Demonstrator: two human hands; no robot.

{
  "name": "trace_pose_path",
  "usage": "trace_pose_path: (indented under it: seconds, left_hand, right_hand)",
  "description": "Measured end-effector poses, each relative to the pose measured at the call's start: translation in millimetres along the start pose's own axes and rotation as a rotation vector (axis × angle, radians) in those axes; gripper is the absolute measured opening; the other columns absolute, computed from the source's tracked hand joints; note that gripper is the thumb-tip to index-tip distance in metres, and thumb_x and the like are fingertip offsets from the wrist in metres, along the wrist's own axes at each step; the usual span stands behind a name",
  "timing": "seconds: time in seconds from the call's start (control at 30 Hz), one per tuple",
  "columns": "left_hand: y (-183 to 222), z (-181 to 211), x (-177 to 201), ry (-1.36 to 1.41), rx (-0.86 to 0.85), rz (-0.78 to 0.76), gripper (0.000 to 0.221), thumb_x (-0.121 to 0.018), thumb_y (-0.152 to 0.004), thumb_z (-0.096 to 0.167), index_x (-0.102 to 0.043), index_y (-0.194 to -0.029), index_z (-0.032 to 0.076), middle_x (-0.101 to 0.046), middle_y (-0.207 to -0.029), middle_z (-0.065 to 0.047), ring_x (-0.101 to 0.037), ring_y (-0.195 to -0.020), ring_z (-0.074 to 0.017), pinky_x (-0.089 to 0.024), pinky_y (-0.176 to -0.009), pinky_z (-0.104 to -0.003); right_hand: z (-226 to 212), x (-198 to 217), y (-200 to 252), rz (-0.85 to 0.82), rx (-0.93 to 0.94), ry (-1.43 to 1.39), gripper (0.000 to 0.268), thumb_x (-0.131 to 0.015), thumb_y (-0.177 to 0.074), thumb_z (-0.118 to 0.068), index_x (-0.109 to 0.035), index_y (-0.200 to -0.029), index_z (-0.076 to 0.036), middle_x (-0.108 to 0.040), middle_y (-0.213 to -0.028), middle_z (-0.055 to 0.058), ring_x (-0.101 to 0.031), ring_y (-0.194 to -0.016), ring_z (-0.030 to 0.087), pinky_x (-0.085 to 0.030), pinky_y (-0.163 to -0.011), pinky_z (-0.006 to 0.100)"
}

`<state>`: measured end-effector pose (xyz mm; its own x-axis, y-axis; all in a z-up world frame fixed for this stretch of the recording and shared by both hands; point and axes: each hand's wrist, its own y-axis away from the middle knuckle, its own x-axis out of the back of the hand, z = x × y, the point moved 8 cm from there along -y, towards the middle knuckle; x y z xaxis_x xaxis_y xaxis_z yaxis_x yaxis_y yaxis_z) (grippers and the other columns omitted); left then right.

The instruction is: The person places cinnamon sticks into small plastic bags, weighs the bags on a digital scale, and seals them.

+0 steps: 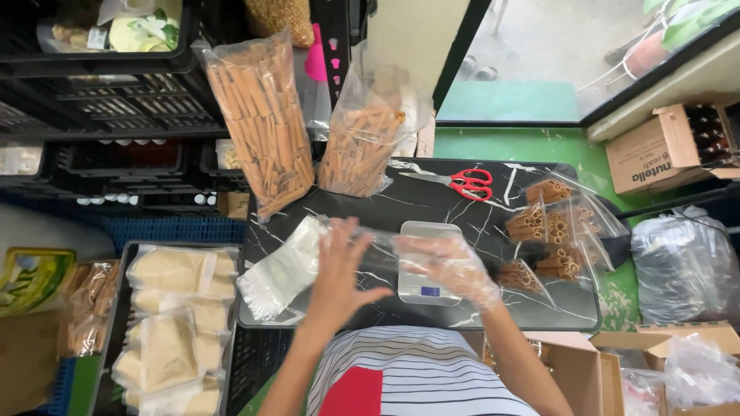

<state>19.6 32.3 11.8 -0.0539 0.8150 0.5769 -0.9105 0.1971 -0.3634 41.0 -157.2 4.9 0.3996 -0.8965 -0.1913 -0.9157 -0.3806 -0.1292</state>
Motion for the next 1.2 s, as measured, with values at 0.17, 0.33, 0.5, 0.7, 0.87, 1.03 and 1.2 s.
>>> trace_pose_path:
  seconds: [0.17, 0.33, 0.5, 0.7, 0.87, 1.03, 1.2]
  left_hand:
    - [9.2, -15.5, -35.6, -0.239, -0.125, -0.036, 0.088, -0.089, -0.065, 0.023, -0.052, -0.143, 0.009, -0.061, -0.127, -0.009, -0.056, -0.124, -0.0285, -0.040, -0.113, -0.049]
    - [7.9, -48.1, -3.7, 0.084, 0.228, -0.013, 0.084, -0.089, -0.066, 0.027, -0.054, -0.140, 0.011, -0.065, -0.121, -0.008, -0.063, -0.115, -0.0283, -0.049, -0.104, -0.047]
    - [21.7, -85.2, -41.5, 0.285, 0.380, -0.239, 0.085, -0.090, -0.064, 0.015, -0.053, -0.141, 0.009, -0.063, -0.130, -0.017, -0.060, -0.125, -0.0367, -0.049, -0.108, -0.048]
    - [-16.2, -111.6, -88.3, 0.394, 0.271, -0.348, 0.074, -0.087, -0.069, 0.023, -0.056, -0.135, 0.007, -0.052, -0.140, -0.025, -0.050, -0.132, -0.0459, -0.041, -0.112, -0.053]
    - [-65.9, -121.7, -99.0, 0.336, 0.284, -0.303, 0.077, -0.087, -0.071, 0.029, -0.053, -0.137, 0.009, -0.042, -0.148, -0.025, -0.042, -0.140, -0.0448, -0.037, -0.116, -0.053]
    - [-92.1, -138.0, -116.5, 0.327, 0.283, -0.251, 0.084, -0.089, -0.070, 0.040, -0.051, -0.138, 0.011, -0.044, -0.139, -0.017, -0.048, -0.135, -0.0402, -0.042, -0.115, -0.047]
    - [-91.7, -145.1, -123.1, 0.364, 0.316, -0.210, 0.088, -0.090, -0.068, 0.044, -0.049, -0.139, 0.012, -0.039, -0.138, -0.015, -0.047, -0.136, -0.0392, -0.040, -0.117, -0.044]
  right_hand:
    - [5.2, -52.2, -33.9, -0.299, -0.140, 0.496, 0.024, -0.077, -0.089, -0.021, -0.079, -0.105, -0.004, -0.080, -0.090, 0.018, -0.078, -0.086, 0.031, -0.060, -0.082, 0.043]
    - [-119.6, -12.2, -129.2, 0.068, -0.209, 0.679, 0.027, -0.065, -0.092, -0.026, -0.076, -0.106, -0.006, -0.077, -0.092, 0.016, -0.075, -0.088, 0.028, -0.055, -0.090, 0.043]
    - [37.8, 127.2, -219.4, 0.329, -0.185, 1.079, 0.038, -0.060, -0.099, -0.037, -0.072, -0.119, -0.008, -0.074, -0.106, 0.013, -0.070, -0.100, 0.024, -0.044, -0.102, 0.038]
    - [132.1, 125.9, -312.7, -0.170, 0.100, 0.984, 0.047, -0.090, -0.071, -0.037, -0.080, -0.116, -0.027, -0.077, -0.100, -0.005, -0.074, -0.094, 0.017, -0.042, -0.104, 0.022]
    - [159.3, 76.9, -275.9, -0.722, 0.267, 1.556, 0.048, -0.066, -0.087, -0.034, -0.062, -0.134, -0.022, -0.058, -0.141, 0.012, -0.058, -0.128, 0.032, -0.041, -0.113, 0.039]
    - [247.9, 139.8, -281.8, -0.640, 0.499, 1.664, 0.043, -0.059, -0.091, -0.039, -0.062, -0.131, -0.025, -0.062, -0.131, 0.008, -0.062, -0.123, 0.024, -0.042, -0.108, 0.033]
    - [221.4, 117.8, -265.0, -0.646, 0.390, 1.402, 0.047, -0.059, -0.093, -0.043, -0.061, -0.134, -0.021, -0.062, -0.128, 0.011, -0.057, -0.125, 0.026, -0.031, -0.114, 0.038]
